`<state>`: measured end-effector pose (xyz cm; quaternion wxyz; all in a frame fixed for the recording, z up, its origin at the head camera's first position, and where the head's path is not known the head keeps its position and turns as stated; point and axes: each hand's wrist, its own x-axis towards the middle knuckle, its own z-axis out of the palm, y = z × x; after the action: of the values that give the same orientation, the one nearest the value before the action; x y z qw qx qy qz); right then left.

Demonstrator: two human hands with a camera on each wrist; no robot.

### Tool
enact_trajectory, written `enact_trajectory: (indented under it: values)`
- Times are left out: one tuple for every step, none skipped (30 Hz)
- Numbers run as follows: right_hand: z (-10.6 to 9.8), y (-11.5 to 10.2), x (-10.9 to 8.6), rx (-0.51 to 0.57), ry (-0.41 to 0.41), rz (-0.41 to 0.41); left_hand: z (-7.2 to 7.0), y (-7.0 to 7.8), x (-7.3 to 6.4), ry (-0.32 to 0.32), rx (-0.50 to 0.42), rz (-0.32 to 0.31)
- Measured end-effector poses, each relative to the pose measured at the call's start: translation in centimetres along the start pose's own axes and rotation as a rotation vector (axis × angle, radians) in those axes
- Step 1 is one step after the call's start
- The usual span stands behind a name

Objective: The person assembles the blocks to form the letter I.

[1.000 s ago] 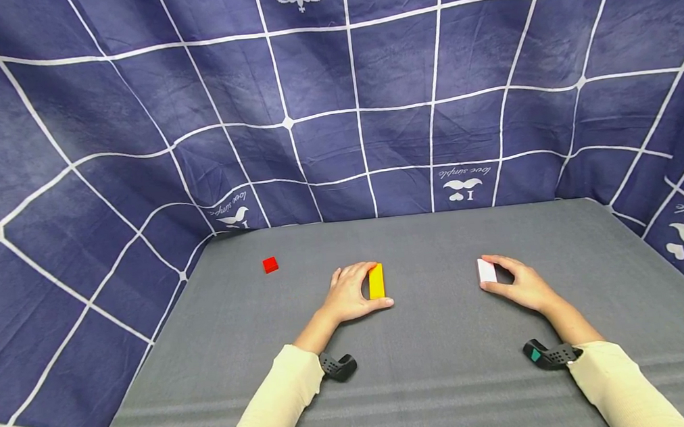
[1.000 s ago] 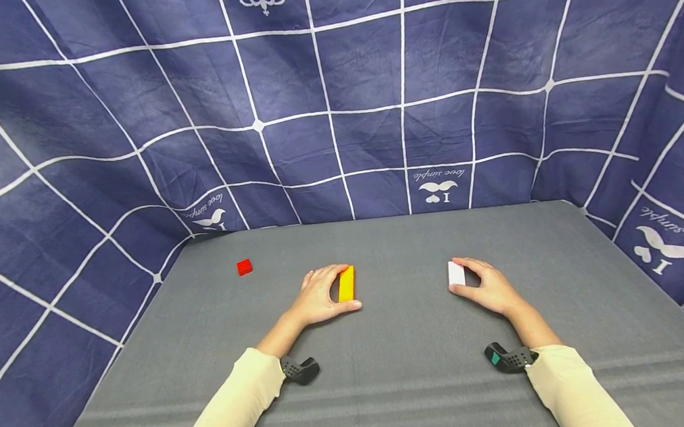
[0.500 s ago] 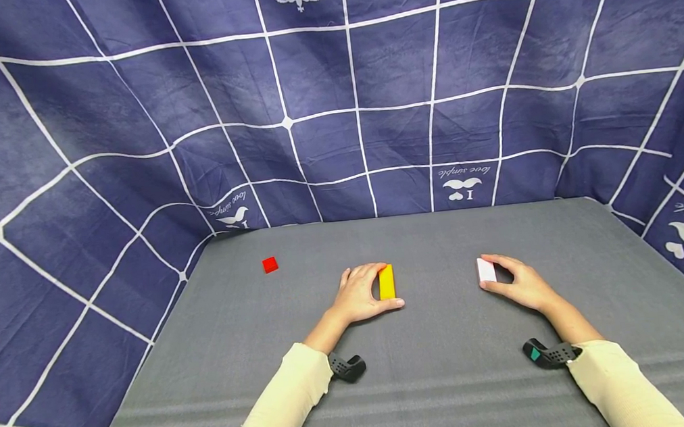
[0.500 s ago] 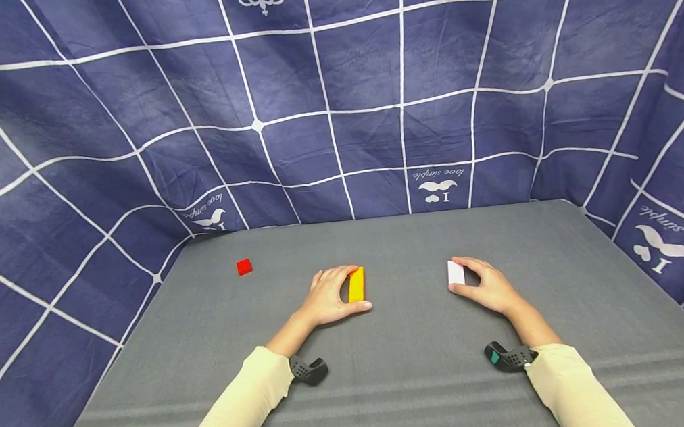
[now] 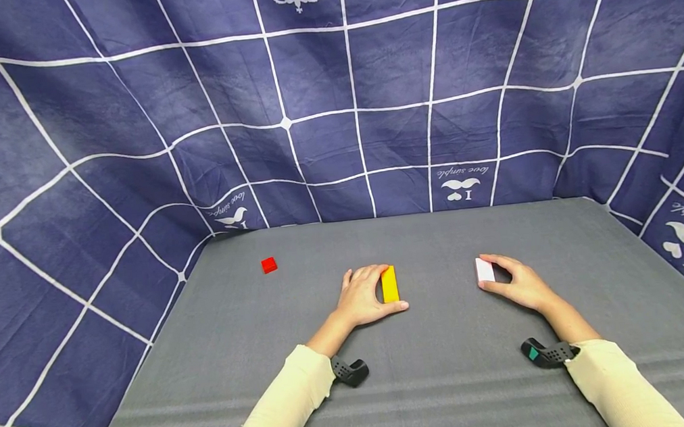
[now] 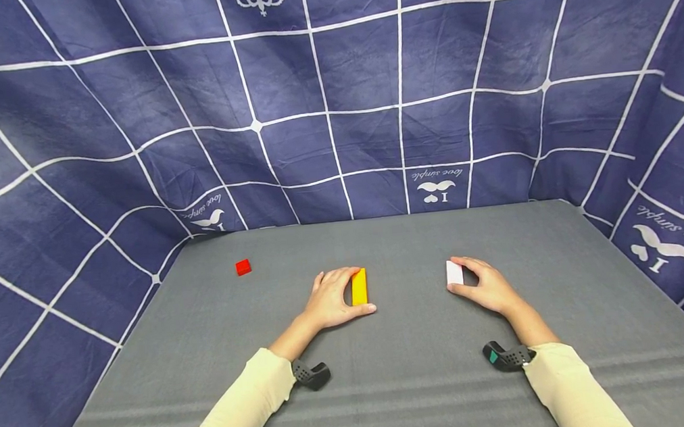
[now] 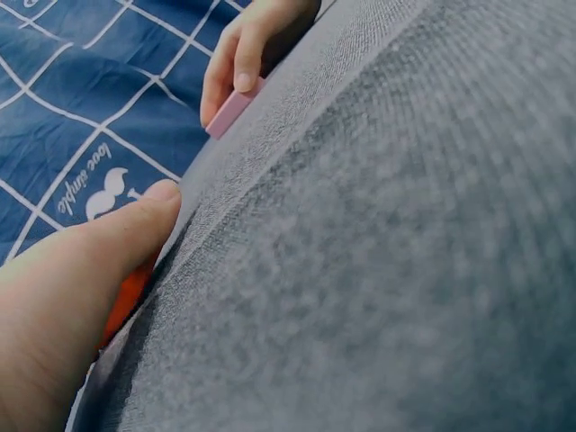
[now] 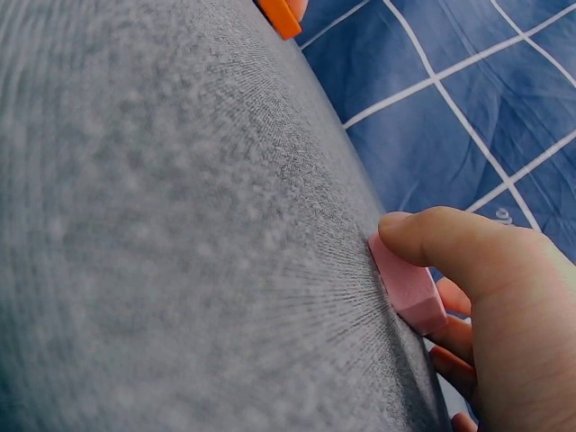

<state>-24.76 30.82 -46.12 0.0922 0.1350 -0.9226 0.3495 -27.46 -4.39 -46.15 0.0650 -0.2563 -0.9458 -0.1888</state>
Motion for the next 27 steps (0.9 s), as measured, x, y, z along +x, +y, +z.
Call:
enact_trajectory:
  values:
    - [0.03, 0.03, -0.02, -0.001, 0.001, 0.000, 0.04, 0.00, -0.03, 0.000, 0.000, 0.001]
    - [0.05, 0.03, -0.03, -0.002, 0.001, -0.002, 0.10, -0.01, -0.04, 0.000, 0.002, 0.001]
    - [0.06, 0.05, -0.03, -0.002, 0.002, -0.004, 0.14, -0.02, -0.06, 0.000, 0.002, 0.002]
    - [0.08, 0.06, -0.03, -0.001, 0.003, -0.006, 0.18, -0.03, -0.05, 0.000, 0.001, 0.003]
    - [0.08, 0.07, -0.04, -0.001, 0.004, -0.008, 0.21, -0.03, -0.04, -0.002, 0.001, 0.002]
    - [0.09, 0.09, -0.03, 0.000, 0.006, -0.010, 0.25, -0.06, -0.03, -0.002, -0.002, 0.002]
    - [0.09, 0.10, -0.02, 0.001, 0.008, -0.013, 0.29, -0.09, -0.01, -0.003, -0.007, 0.002]
    - [0.09, 0.11, -0.01, 0.002, 0.010, -0.015, 0.32, -0.13, 0.02, -0.004, -0.010, 0.002]
    - [0.08, 0.13, 0.00, 0.001, 0.011, -0.017, 0.32, -0.16, 0.02, -0.005, -0.015, 0.002]
    - [0.08, 0.13, 0.01, 0.000, 0.012, -0.018, 0.33, -0.18, 0.04, -0.006, -0.020, 0.002]
    - [0.08, 0.13, 0.02, 0.000, 0.013, -0.019, 0.33, -0.22, 0.02, -0.007, -0.025, 0.002]
    - [0.07, 0.13, 0.02, 0.000, 0.014, -0.019, 0.32, -0.24, 0.01, -0.007, -0.033, 0.002]
    - [0.08, 0.13, 0.01, -0.001, 0.015, -0.019, 0.28, -0.25, -0.01, -0.007, -0.038, 0.003]
    - [0.08, 0.12, 0.01, -0.001, 0.016, -0.019, 0.25, -0.25, -0.02, -0.008, -0.044, 0.002]
    - [0.08, 0.10, -0.01, -0.002, 0.018, -0.017, 0.22, -0.26, -0.03, -0.010, -0.050, 0.002]
    - [0.09, 0.09, -0.02, -0.003, 0.023, -0.018, 0.21, -0.27, -0.04, -0.011, -0.056, 0.002]
    - [0.11, 0.09, -0.04, -0.004, 0.028, -0.019, 0.19, -0.29, -0.05, -0.014, -0.061, 0.000]
    - [0.12, 0.11, -0.06, -0.008, 0.033, -0.017, 0.15, -0.30, -0.05, -0.018, -0.065, -0.002]
    - [0.15, 0.11, -0.08, -0.012, 0.040, -0.018, 0.13, -0.31, -0.06, -0.021, -0.067, -0.004]
    - [0.17, 0.13, -0.10, -0.016, 0.046, -0.019, 0.10, -0.33, -0.07, -0.021, -0.073, -0.005]
    - [0.20, 0.14, -0.12, -0.021, 0.054, -0.021, 0.06, -0.33, -0.07, -0.019, -0.080, -0.006]
    - [0.23, 0.18, -0.14, -0.025, 0.060, -0.022, 0.01, -0.32, -0.08, -0.017, -0.088, -0.008]
    - [0.25, 0.20, -0.15, -0.031, 0.066, -0.021, -0.05, -0.31, -0.08, -0.017, -0.094, -0.010]
    - [0.27, 0.23, -0.16, -0.038, 0.073, -0.022, -0.09, -0.30, -0.09, -0.013, -0.101, -0.010]
    - [0.30, 0.23, -0.16, -0.044, 0.081, -0.023, -0.13, -0.29, -0.10, -0.004, -0.113, -0.007]
    - [0.33, 0.24, -0.15, -0.051, 0.089, -0.025, -0.17, -0.29, -0.12, 0.003, -0.124, -0.004]
    - [0.35, 0.23, -0.14, -0.059, 0.097, -0.026, -0.20, -0.30, -0.12, 0.006, -0.130, -0.002]
